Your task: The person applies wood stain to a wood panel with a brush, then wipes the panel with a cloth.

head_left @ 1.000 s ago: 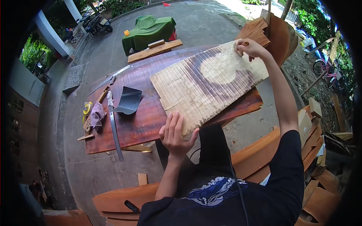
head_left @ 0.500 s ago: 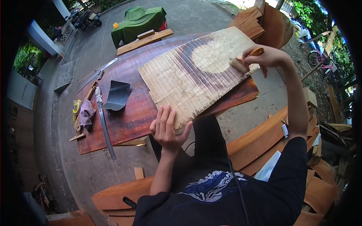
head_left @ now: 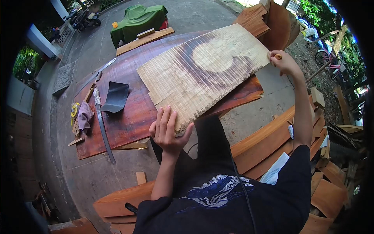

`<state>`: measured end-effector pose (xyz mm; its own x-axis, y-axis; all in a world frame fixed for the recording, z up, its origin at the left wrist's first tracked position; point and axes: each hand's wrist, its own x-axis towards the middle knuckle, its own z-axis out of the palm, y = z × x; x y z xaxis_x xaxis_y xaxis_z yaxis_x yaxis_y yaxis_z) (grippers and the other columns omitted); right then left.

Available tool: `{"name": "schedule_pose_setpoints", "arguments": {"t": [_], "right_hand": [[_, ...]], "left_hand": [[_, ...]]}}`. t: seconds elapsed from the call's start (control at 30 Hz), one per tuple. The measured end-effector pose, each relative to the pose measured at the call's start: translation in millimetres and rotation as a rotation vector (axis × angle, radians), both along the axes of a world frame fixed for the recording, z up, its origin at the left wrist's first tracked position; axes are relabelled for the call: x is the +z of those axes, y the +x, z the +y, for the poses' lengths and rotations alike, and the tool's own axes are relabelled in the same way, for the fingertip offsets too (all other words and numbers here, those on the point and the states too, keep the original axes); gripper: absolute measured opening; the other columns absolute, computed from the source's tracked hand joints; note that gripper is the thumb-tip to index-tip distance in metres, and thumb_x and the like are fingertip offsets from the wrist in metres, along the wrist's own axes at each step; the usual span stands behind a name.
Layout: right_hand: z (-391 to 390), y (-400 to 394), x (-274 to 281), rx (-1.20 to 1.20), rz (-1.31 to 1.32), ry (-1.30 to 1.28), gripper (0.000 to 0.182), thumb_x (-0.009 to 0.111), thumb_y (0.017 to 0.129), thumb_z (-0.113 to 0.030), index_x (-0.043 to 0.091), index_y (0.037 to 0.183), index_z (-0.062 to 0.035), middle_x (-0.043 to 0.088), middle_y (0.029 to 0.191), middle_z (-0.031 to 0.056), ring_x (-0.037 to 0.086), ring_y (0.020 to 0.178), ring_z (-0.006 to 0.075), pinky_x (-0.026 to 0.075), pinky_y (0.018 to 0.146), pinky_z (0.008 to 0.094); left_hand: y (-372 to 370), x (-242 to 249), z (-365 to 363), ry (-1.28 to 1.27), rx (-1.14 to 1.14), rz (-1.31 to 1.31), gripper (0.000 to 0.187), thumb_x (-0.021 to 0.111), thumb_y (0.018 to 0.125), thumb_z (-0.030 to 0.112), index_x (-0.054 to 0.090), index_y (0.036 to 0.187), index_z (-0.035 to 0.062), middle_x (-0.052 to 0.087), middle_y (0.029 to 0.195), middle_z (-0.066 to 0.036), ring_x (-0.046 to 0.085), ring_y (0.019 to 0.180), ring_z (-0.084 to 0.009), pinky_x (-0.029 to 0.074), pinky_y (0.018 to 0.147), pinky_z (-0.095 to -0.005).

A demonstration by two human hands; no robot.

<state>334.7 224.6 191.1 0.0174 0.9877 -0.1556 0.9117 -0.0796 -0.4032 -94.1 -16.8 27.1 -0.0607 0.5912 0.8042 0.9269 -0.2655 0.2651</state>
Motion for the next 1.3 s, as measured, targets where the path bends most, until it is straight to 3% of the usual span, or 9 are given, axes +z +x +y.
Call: {"name": "schedule_pose_setpoints", "arguments": {"t": [0.13, 0.33, 0.43, 0.67, 0.77, 0.9, 1.0, 1.17, 1.3], "right_hand": [[-74.2, -70.5, 13.1, 0.337, 0.285, -0.043, 0.022, 0.057, 0.106, -0.019, 0.071, 0.109, -0.0014, 0.071, 0.091, 0.0063, 0.066, 0.062, 0.0172, 0.056, 0.047, 0.0320], [-58.0, -53.6, 14.6, 0.149, 0.250, 0.058, 0.024, 0.060, 0.110, -0.024, 0.072, 0.112, -0.0032, 0.068, 0.090, 0.0033, 0.064, 0.061, 0.0120, 0.055, 0.045, 0.0261], [-100.4, -88.6, 22.5, 0.474, 0.235, -0.039, 0.020, 0.061, 0.109, -0.020, 0.071, 0.111, -0.0032, 0.067, 0.089, 0.0029, 0.064, 0.059, 0.0117, 0.055, 0.045, 0.0263], [-53.9, -39.7, 32.5, 0.225, 0.215, 0.067, 0.022, 0.059, 0.110, -0.021, 0.070, 0.109, -0.0024, 0.067, 0.086, 0.0042, 0.064, 0.058, 0.0115, 0.052, 0.043, 0.0248], [-98.2, -74.2, 42.8, 0.635, 0.318, -0.115, 0.018, 0.060, 0.109, -0.017, 0.070, 0.108, -0.0023, 0.067, 0.086, 0.0046, 0.062, 0.058, 0.0118, 0.052, 0.044, 0.0268], [-42.3, -19.0, 27.2, 0.180, 0.188, 0.103, 0.019, 0.061, 0.108, -0.016, 0.071, 0.112, -0.0006, 0.070, 0.085, 0.0095, 0.067, 0.058, 0.0168, 0.055, 0.048, 0.0306], [-67.5, -50.9, 34.6, 0.395, 0.272, -0.021, 0.018, 0.062, 0.107, -0.015, 0.072, 0.112, -0.0013, 0.073, 0.086, 0.0098, 0.068, 0.056, 0.0170, 0.054, 0.049, 0.0307], [-109.8, -92.3, 52.1, 0.815, 0.388, -0.178, 0.016, 0.063, 0.107, -0.009, 0.074, 0.114, -0.0011, 0.079, 0.094, 0.0102, 0.073, 0.067, 0.0134, 0.058, 0.058, 0.0281], [-124.1, -140.3, 24.1, 0.757, 0.828, -0.126, 0.018, 0.064, 0.106, -0.009, 0.076, 0.113, 0.0038, 0.079, 0.095, 0.0114, 0.077, 0.077, 0.0148, 0.060, 0.065, 0.0279]], "left_hand": [[-5.6, -0.2, -1.5, -0.019, -0.023, -0.001, 0.061, 0.090, 0.084, 0.049, 0.076, 0.123, 0.0049, 0.075, 0.135, -0.014, 0.068, 0.132, -0.0330, 0.044, 0.105, -0.0409], [-13.8, 20.2, -10.9, -0.058, -0.102, -0.016, 0.065, 0.099, 0.071, 0.045, 0.080, 0.117, 0.0040, 0.080, 0.127, -0.012, 0.072, 0.127, -0.0302, 0.045, 0.105, -0.0412], [-13.8, 26.1, -14.7, -0.076, -0.076, -0.001, 0.062, 0.098, 0.071, 0.050, 0.081, 0.113, 0.0066, 0.081, 0.125, -0.010, 0.074, 0.123, -0.0273, 0.045, 0.104, -0.0397], [-14.2, 40.4, -30.1, -0.102, -0.068, 0.004, 0.063, 0.099, 0.070, 0.049, 0.081, 0.114, 0.0071, 0.081, 0.125, -0.010, 0.074, 0.124, -0.0279, 0.047, 0.101, -0.0396], [-14.7, 42.4, -31.0, -0.106, -0.053, 0.013, 0.064, 0.098, 0.070, 0.051, 0.081, 0.114, 0.0074, 0.081, 0.125, -0.010, 0.074, 0.124, -0.0279, 0.047, 0.101, -0.0399], [-13.1, 45.8, -28.2, -0.109, -0.057, 0.000, 0.068, 0.097, 0.069, 0.054, 0.080, 0.112, 0.0041, 0.082, 0.120, -0.012, 0.075, 0.122, -0.0311, 0.048, 0.102, -0.0423], [-12.8, 47.2, -27.0, -0.101, -0.061, -0.032, 0.068, 0.098, 0.068, 0.053, 0.081, 0.112, 0.0042, 0.081, 0.120, -0.012, 0.075, 0.122, -0.0308, 0.047, 0.103, -0.0428], [-13.9, 65.1, -42.3, -0.187, -0.130, -0.137, 0.072, 0.093, 0.079, 0.050, 0.074, 0.129, 0.0015, 0.077, 0.130, -0.019, 0.069, 0.132, -0.0366, 0.032, 0.126, -0.0590], [6.4, 87.4, -37.9, -0.136, -0.180, -0.184, 0.092, 0.097, 0.074, 0.045, 0.062, 0.146, -0.0010, 0.063, 0.149, -0.028, 0.065, 0.136, -0.0381, 0.044, 0.118, -0.0578]]}}
